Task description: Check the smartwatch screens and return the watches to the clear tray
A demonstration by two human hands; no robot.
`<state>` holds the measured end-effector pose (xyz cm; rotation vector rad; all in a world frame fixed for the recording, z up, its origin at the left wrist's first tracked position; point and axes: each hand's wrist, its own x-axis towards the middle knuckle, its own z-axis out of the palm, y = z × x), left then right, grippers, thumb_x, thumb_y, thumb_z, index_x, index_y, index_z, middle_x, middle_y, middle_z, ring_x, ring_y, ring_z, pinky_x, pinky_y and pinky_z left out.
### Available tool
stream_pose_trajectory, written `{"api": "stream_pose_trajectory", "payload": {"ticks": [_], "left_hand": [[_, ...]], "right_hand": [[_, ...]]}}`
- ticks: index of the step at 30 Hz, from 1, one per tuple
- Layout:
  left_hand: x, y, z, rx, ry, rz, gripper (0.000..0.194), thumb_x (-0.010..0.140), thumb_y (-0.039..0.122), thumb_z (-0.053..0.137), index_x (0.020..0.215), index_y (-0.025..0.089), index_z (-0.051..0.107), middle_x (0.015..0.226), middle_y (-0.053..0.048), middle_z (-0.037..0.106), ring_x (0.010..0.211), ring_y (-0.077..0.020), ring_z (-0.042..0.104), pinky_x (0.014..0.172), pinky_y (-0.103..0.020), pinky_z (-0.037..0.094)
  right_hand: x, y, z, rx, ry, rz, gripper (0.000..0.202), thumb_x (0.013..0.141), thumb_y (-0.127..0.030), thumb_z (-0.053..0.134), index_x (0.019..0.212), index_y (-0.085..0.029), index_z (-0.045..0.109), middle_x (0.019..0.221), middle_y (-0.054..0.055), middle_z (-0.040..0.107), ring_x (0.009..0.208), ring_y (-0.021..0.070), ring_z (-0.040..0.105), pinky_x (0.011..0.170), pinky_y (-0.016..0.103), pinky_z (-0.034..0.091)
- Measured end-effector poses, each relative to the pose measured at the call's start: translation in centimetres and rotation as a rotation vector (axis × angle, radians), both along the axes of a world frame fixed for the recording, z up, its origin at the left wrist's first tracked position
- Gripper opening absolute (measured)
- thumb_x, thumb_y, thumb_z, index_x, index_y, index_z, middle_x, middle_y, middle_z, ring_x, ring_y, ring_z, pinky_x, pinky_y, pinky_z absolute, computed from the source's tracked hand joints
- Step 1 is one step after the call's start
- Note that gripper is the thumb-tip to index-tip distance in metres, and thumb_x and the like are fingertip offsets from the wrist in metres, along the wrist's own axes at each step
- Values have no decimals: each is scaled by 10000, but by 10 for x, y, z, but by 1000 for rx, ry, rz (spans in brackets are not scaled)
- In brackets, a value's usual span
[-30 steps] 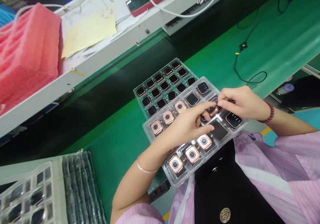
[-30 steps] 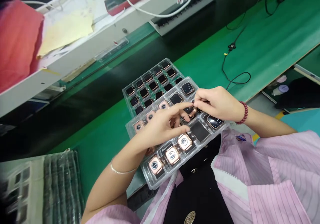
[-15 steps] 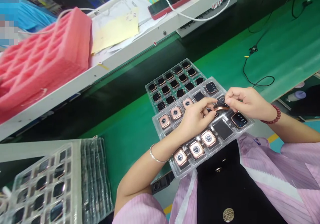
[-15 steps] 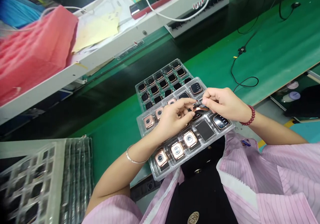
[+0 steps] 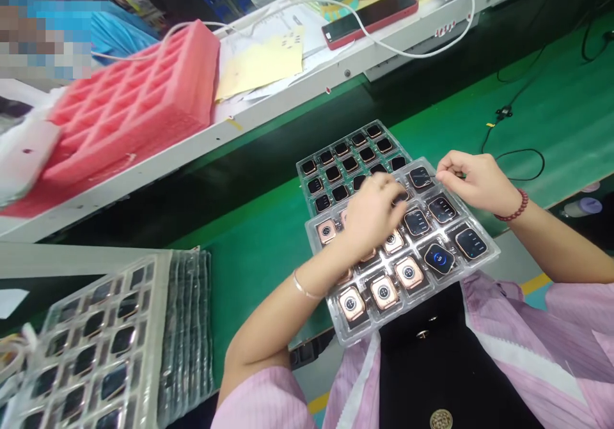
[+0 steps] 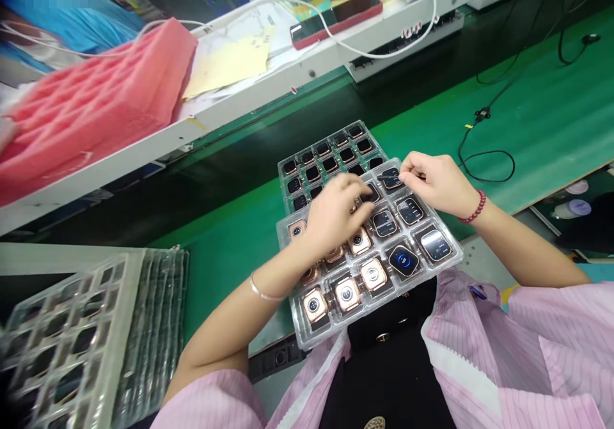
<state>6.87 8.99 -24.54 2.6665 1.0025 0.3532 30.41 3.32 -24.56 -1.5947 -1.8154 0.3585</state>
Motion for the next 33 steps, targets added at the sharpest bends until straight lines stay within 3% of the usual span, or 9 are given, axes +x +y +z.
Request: {"api": "stream_pose_trajectory", "payload": {"ticks": [2,5,9,12,15,19,25,33], "left_hand": [[0,26,-6,25,13,98,186,901,302,685,1030,169,702,1430,-180,575,1337,-379,523,1066,-556,468],[-1,40,-11,-1,21,51,199,874,310,725,1001,164,680,1523,-187,509,1445,-392,422,1158,-607,375],[-3,24,-7,63,-38,16,141,863,218,711,983,187,644,1547,-161,506,1489,-368,383,1195,-623,327],[-4,11,-2,153,-33,-7,112,882,196,676,989,211,644,1549,-146,517,1497,-377,376,1215,-681,244],[-4,10,-1,149,-40,1,147,891,211,672,1033,221,636,1455,-142,604,1428,-366,467,1214,-681,239],[-5,19,-6,29,-44,30,209,911,213,647,1114,221,602,1190,-97,732,1172,-303,637,1206,-654,272],[-5,21,-5,-21,-48,4,217,931,174,602,1143,210,634,1055,-70,752,1081,-264,655,1206,-614,284],[-3,23,-5,19,-24,-36,198,959,204,580,1134,184,671,958,-65,742,978,-232,653,1200,-544,320]], "right_hand": [[0,13,-3,-11,33,-12,156,917,-301,538,818,-214,622,613,-11,654,552,159,571,578,280,395],[0,32,-10,-13,26,-24,187,925,-303,526,800,-198,616,596,-11,633,550,152,551,577,270,361],[-5,51,-13,-16,-77,22,206,928,-310,534,793,-192,637,665,10,657,606,156,555,600,269,325],[-7,58,-9,-81,-144,216,238,929,-298,527,749,-195,644,675,6,662,611,148,545,629,270,321],[-7,62,-6,-166,-131,394,234,910,-272,539,712,-196,636,613,-27,619,566,127,505,624,261,314],[-4,65,-11,-157,-72,450,237,913,-269,546,705,-192,630,596,-36,593,554,120,486,629,260,327],[-8,62,-26,21,-24,398,160,916,-250,554,807,-194,657,733,5,697,703,169,607,823,329,415],[-9,54,-35,103,-88,368,135,960,-238,553,869,-205,646,798,28,711,771,207,648,835,389,459]]}}
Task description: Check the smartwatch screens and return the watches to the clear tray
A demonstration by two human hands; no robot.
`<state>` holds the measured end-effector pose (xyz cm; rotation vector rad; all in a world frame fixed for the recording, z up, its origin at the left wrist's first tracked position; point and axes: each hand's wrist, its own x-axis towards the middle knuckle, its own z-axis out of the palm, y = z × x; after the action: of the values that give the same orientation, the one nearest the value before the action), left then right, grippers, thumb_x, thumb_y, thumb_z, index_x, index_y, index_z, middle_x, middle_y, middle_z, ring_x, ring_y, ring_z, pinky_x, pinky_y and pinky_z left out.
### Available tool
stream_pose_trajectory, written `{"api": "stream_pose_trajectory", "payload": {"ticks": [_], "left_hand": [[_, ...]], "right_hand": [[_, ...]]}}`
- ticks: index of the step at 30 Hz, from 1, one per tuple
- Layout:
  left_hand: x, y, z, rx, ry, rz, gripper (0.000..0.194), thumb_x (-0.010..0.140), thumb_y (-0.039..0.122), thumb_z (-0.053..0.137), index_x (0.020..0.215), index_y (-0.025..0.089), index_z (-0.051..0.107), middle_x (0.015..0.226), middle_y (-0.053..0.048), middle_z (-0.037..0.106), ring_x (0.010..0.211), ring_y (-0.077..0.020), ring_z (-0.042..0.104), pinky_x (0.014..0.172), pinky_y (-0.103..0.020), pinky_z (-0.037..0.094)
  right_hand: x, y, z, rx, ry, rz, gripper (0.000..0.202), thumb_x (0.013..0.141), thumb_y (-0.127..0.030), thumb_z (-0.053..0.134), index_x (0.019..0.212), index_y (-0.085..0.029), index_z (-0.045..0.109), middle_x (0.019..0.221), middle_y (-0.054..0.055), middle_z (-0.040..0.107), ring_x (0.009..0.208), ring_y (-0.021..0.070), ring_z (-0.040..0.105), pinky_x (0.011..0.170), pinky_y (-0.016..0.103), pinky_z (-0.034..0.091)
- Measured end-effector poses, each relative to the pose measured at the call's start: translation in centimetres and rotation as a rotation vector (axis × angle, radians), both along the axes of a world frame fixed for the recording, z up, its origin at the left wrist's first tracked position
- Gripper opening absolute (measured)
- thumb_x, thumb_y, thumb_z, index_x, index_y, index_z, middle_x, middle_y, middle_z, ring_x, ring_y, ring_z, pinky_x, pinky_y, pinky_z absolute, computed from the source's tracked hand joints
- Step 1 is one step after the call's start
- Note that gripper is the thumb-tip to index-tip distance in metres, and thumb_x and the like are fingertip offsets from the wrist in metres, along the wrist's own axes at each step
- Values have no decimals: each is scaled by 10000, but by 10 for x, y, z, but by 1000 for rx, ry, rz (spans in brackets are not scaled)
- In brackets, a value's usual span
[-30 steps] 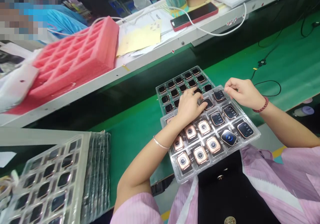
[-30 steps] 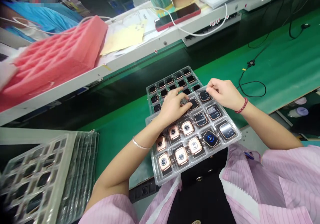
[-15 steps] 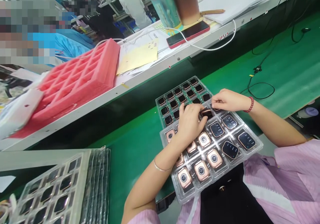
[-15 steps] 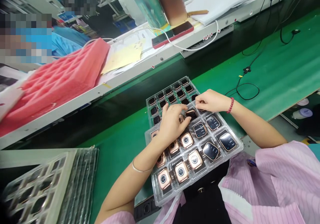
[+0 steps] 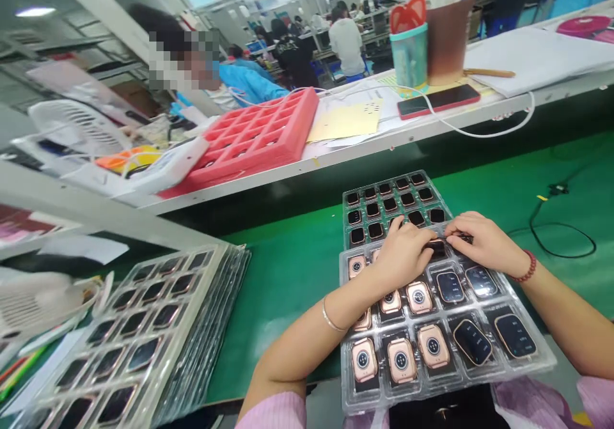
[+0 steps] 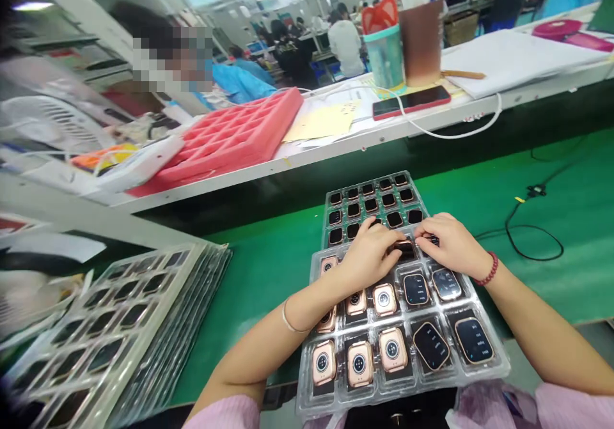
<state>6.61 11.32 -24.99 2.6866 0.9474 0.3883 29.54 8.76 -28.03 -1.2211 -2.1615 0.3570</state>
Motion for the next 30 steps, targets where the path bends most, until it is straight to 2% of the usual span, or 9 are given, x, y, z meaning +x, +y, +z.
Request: {"api": "stream_pose_trajectory", "payload": {"ticks": [6,14,20,23,25,27,30], "left_hand": [[0,2,1,-13,16,-25,217,963,205,556,1135,177,686,932,-67,726,1020,-235,636,1222,-520,288],[-1,11,-4,-196,-170,-60,298,937,112,488,1140,197,689,906,-25,735,925,-200,647,1079,-398,419],[-2,16,-8,-264,-264,-46,291,924,109,537,1132,217,710,879,-3,740,881,-192,662,1043,-418,432],[-1,16,-9,-232,-232,-68,268,934,136,553,1114,228,729,900,-8,756,914,-205,666,1085,-463,410],[-2,16,-5,-189,-219,-52,247,925,157,582,1111,212,734,978,-33,762,988,-224,667,1093,-469,416],[-7,18,2,-140,-218,-6,260,919,171,594,1143,183,727,1106,-77,744,1094,-251,652,1076,-456,443],[-24,20,16,-133,-176,82,321,934,145,536,1209,156,701,1214,-114,706,1149,-266,645,1019,-428,490]], "right_hand": [[4,0,-2,-19,-29,6,151,989,-288,553,900,-221,655,836,31,716,782,217,623,835,414,474],[4,1,2,6,-37,-19,166,1000,-284,542,911,-222,667,846,39,709,833,227,647,801,389,483],[0,1,4,56,-31,-84,180,959,-283,579,802,-219,641,861,63,689,832,239,616,824,412,465],[4,5,0,94,16,-205,186,954,-270,571,783,-218,621,871,67,689,855,238,621,842,409,462],[7,6,1,116,83,-309,171,944,-269,570,785,-218,607,841,64,681,817,230,621,799,387,469],[7,6,7,83,118,-354,152,941,-278,569,806,-219,606,779,46,672,735,214,606,715,353,461],[-7,6,23,11,11,-232,140,955,-286,563,840,-225,617,717,22,676,691,205,595,705,340,449]]}}
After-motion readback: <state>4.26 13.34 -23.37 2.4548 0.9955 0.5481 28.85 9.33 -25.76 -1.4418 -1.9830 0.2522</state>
